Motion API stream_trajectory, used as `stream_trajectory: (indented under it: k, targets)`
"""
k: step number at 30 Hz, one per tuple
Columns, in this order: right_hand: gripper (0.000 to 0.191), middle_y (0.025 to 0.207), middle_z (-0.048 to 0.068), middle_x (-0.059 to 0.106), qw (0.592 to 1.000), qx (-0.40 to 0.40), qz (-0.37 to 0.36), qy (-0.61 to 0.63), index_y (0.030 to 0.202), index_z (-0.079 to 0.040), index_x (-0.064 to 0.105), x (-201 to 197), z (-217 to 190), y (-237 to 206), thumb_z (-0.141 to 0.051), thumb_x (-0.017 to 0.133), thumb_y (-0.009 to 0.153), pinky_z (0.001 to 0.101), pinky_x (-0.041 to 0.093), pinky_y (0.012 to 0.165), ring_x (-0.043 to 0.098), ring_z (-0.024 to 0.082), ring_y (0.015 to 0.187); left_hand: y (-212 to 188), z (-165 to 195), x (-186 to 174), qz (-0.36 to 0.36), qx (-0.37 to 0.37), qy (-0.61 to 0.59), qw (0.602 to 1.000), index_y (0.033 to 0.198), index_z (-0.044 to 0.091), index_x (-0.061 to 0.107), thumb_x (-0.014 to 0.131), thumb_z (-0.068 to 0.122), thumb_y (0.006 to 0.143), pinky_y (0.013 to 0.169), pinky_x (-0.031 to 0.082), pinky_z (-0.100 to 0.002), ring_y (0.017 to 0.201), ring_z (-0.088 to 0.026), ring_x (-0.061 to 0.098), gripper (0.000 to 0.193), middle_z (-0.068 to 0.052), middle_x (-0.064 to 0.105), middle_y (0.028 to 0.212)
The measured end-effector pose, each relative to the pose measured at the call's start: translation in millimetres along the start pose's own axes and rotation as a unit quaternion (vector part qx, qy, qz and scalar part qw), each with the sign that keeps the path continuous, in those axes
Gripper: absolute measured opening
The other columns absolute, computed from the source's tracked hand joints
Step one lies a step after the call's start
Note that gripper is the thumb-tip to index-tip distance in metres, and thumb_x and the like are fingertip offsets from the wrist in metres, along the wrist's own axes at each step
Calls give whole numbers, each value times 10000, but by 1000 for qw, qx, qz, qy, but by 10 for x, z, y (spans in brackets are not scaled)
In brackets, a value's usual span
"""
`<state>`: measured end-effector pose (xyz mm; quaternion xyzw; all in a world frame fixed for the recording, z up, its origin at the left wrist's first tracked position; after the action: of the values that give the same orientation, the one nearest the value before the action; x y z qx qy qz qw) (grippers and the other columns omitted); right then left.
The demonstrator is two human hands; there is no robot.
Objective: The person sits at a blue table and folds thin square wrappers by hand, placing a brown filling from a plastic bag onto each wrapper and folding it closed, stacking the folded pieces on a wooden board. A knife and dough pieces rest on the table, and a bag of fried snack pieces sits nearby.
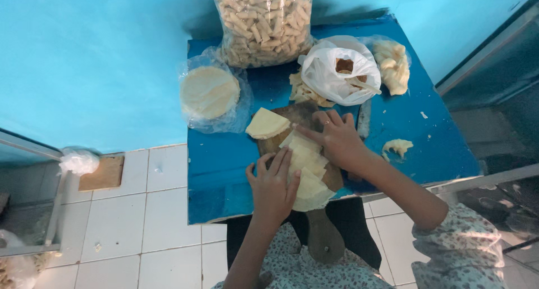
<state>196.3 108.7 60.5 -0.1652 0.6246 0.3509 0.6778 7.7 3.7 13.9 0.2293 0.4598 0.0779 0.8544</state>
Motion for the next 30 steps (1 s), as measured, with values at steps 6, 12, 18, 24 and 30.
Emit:
stream_trajectory:
  k: [6, 12, 18, 24, 30]
  targets:
    - [747, 1267, 105, 556, 998, 53, -22, 34, 1406, -356, 633, 54, 58, 41, -77, 736, 721, 485, 368, 827, 500, 311, 1163, -2, 5, 2, 4, -1, -9, 1000, 1399, 35, 616, 518, 361, 1034, 1080, 257, -631, 1300, -324, 478, 499, -97, 603, 1454]
    - [767, 1253, 179, 574, 997, 1, 76, -20, 1347, -225, 710, -22, 10, 15, -192, 755, 582, 497, 374, 829, 496, 332, 1111, 4, 0, 17, 8, 3, 4, 1000, 1392, 36, 624, 505, 359, 1047, 1083, 251, -635, 1298, -323, 480, 488, -97, 609, 1448]
    - [511, 1184, 81, 585, 997, 36, -39, 49, 1056, -229, 812, -93, 125, -11, -178, 851, 549, 492, 385, 903, 492, 307, 1166, -5, -15, 14, 11, 1, -17, 1000, 1387, 33, 628, 496, 347, 1053, 1100, 263, -605, 1299, -323, 484, 477, -95, 614, 1447]
    - [219, 1094, 175, 642, 940, 239, 241, 39, 1070, -90, 695, -223, 851, -16, -104, 778, 867, 498, 539, 829, 640, 394, 1037, -2, -46, 16, 18, 13, -11, 1000, 1386, 28, 629, 520, 332, 1045, 1107, 257, -613, 1292, -331, 485, 470, -106, 609, 1440]
    - [304, 940, 209, 675, 909, 301, 245, 150, 1056, -11, 603, -132, 1018, 85, -59, 807, 836, 472, 555, 712, 688, 389, 832, 3, -91, -8, 16, 16, -24, 999, 1383, 31, 630, 511, 322, 1039, 1113, 244, -614, 1303, -336, 478, 466, -98, 604, 1450]
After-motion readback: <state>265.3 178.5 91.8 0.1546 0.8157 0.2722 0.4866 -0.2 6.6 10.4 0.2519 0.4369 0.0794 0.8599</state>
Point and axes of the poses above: each hand's wrist, its own y-axis towards the middle knuckle, its own x-axis out of the palm, z = x × y, the point moved 1 cm from there along y, towards the middle knuckle
